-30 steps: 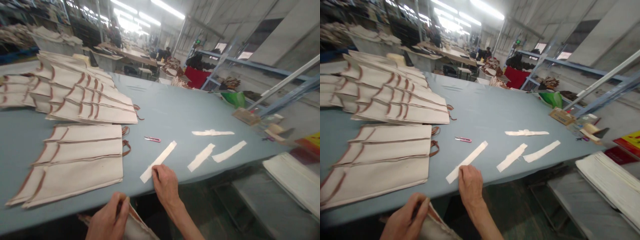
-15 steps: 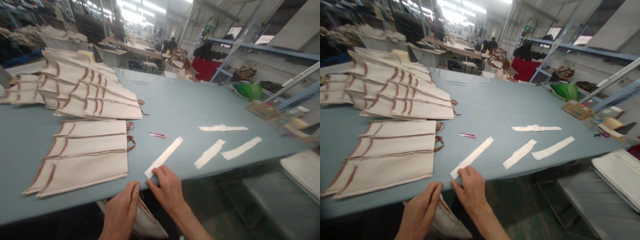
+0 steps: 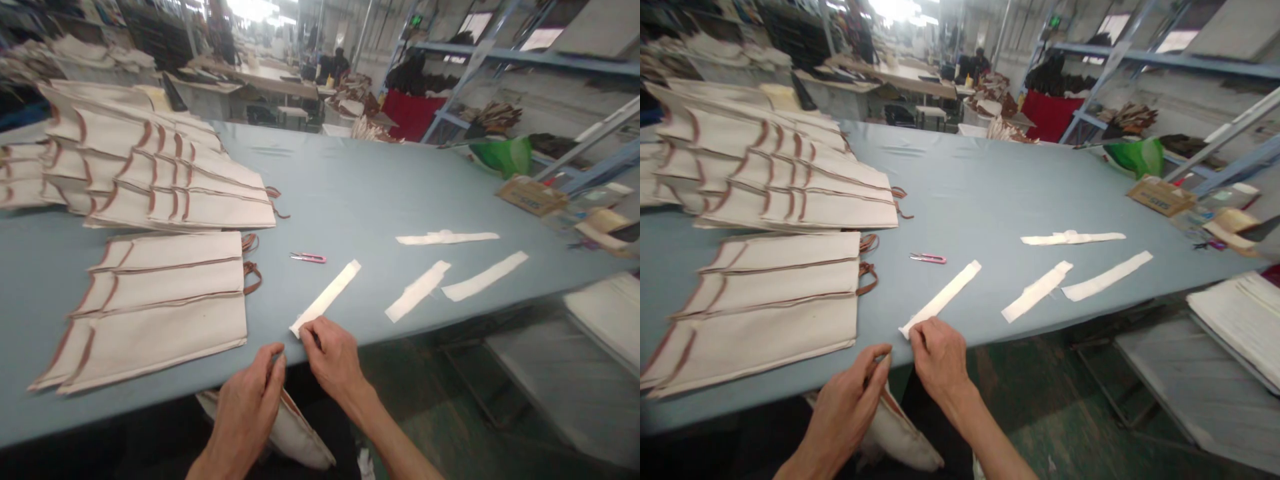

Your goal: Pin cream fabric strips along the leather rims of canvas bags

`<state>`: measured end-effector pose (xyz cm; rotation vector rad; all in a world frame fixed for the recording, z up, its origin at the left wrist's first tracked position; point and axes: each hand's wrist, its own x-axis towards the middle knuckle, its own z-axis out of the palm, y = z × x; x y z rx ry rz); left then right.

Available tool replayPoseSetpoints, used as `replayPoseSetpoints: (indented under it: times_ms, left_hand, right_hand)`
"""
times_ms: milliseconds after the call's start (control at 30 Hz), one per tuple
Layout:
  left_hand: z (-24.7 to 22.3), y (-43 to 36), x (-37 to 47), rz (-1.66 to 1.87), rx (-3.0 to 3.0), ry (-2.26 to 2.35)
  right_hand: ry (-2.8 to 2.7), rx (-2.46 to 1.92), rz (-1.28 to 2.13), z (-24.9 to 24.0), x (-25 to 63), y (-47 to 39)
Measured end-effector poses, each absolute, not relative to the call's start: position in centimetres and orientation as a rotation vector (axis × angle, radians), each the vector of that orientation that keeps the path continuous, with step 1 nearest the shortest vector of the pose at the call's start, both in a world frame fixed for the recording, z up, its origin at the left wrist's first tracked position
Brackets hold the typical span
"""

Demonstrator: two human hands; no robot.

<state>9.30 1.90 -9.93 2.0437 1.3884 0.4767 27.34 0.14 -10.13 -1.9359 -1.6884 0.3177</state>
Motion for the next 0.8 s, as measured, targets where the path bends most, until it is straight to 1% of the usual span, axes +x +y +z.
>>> replayPoseSetpoints:
  times_ms: [233, 500, 800]
  left_hand:
    - [-8.7, 3.8, 10.9, 0.365, 1.957, 1.416]
    - [-7.8, 6.3, 12.5, 0.322, 1.910, 1.202]
    - [-7.7, 6.6, 12.7, 0.238, 1.931, 1.195]
  right_hand:
    - [-1.564, -1.939, 0.458, -9.7, 27.8, 0.3]
    - [-1.544, -1.889, 0.581, -9.5, 28.2, 0.2]
    - [-1.571, -1.832, 0.772, -8.4, 29.4, 1.1]
